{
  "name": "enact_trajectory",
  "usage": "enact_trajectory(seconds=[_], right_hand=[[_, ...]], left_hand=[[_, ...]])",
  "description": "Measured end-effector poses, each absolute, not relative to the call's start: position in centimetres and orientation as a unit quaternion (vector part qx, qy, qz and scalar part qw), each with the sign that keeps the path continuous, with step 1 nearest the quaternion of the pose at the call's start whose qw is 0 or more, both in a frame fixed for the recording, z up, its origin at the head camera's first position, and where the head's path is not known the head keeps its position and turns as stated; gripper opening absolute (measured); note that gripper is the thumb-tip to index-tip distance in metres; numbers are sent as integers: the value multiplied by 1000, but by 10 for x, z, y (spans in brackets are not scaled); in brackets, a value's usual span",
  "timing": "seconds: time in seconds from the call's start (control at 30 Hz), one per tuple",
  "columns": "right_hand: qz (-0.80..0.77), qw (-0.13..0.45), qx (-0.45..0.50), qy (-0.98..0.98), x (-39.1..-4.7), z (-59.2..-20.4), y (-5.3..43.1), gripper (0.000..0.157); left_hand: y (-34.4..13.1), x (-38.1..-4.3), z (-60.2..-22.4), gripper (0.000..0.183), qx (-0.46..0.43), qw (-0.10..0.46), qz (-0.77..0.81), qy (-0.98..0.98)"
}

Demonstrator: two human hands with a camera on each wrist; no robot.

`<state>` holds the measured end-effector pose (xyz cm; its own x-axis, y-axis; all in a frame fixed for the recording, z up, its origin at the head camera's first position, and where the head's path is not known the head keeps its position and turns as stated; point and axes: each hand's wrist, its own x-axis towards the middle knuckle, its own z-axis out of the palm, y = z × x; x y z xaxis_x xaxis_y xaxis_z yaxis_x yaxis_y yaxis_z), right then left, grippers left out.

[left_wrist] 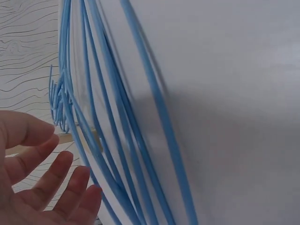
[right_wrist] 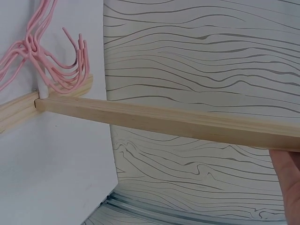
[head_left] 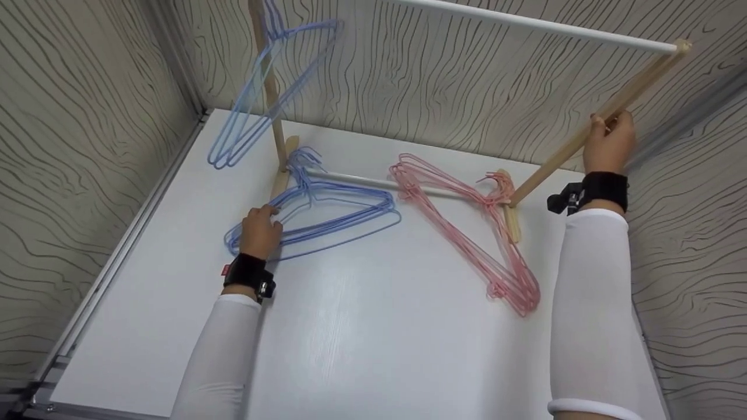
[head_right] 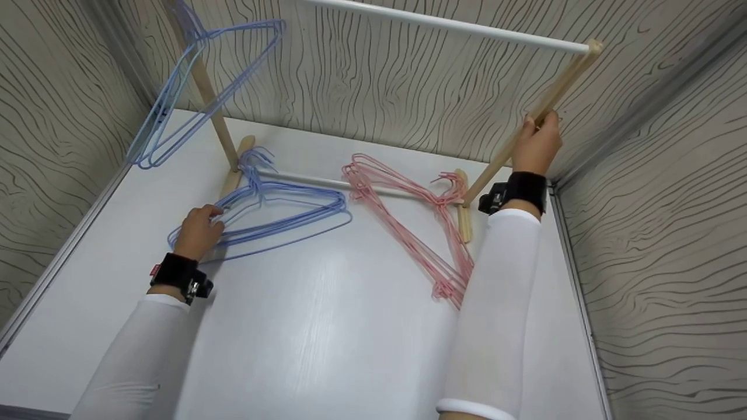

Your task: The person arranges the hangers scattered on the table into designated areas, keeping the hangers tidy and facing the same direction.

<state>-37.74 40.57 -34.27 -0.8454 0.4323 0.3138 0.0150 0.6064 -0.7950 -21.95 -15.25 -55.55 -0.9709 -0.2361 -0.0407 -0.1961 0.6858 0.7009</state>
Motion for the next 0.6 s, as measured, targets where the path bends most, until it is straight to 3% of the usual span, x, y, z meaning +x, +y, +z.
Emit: enact_trajectory(seconds=[0.6], right_hand=[[419, 244, -130, -865, -375, -342, 405, 37]], left_hand=[[-160, -211, -574, 24, 92, 57, -361, -926]])
